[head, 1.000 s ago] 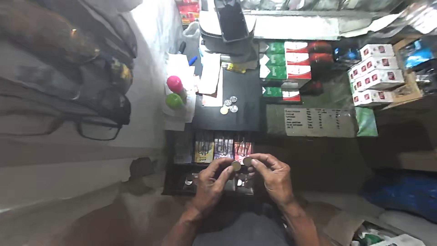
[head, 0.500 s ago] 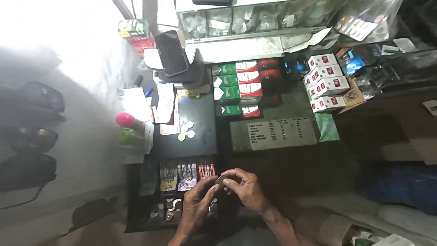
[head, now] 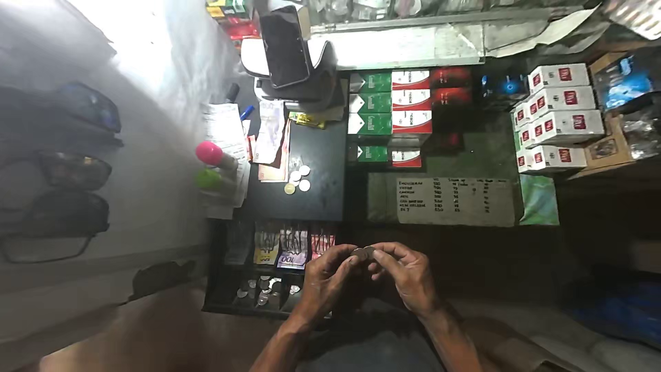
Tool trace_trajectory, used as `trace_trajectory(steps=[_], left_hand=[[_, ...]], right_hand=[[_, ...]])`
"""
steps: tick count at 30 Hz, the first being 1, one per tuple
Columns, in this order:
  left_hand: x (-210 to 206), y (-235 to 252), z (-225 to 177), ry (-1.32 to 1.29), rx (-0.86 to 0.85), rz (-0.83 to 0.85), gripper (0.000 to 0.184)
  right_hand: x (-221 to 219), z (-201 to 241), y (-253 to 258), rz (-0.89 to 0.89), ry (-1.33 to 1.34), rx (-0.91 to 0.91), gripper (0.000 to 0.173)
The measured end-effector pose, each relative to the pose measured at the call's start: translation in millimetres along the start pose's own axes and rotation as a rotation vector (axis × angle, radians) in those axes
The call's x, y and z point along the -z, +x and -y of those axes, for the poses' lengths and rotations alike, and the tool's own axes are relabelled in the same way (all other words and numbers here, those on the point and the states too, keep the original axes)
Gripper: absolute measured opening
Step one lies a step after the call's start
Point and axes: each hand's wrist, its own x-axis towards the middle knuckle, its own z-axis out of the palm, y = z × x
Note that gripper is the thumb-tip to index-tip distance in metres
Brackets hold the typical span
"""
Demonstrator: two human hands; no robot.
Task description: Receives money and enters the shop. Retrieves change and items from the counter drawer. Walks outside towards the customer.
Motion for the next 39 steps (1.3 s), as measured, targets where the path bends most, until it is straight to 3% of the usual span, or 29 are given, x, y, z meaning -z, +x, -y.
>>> trace_trajectory(steps=[9, 17, 21, 25, 26, 29, 35, 37, 39], left_hand=[[-3, 3, 1, 0.094, 0.035, 0.011, 0.021], [-7, 4, 3, 0.088, 0.131, -0.038, 0.011], [-4, 2, 0, 0.039, 0.174, -0.086, 0.013], [-2, 7, -1, 0.099, 0.237, -0.159, 0.012], [-2, 8, 0, 0.107, 0.236, -0.155, 0.011], [-5, 10, -5, 0.071, 0.227, -0.134, 0.013], [-6, 10, -13, -0.196, 0.078, -0.138, 0.009], [-7, 11, -15, -0.227, 0.05, -0.123, 0.012], [-4, 8, -16, -0.203, 0.065, -0.095, 0.021]], right_hand=[[1, -11, 9, 0.106, -0.24, 0.26, 0.016], [-7, -32, 12, -0.008, -0.543, 0.614, 0.021], [-12, -38, 19, 0.015, -0.56, 0.671, 0.02], [-19, -36, 18, 0.085, -0.826, 0.737, 0.041], [-20, -36, 20, 0.059, -0.864, 0.765, 0.039], [-19, -36, 29, 0.002, -0.838, 0.827, 0.028], [-7, -24, 32, 0.196, -0.427, 0.775, 0.027], [8, -16, 37, 0.229, -0.466, 0.775, 0.031], [39, -1, 52, 0.121, -0.694, 0.79, 0.041]])
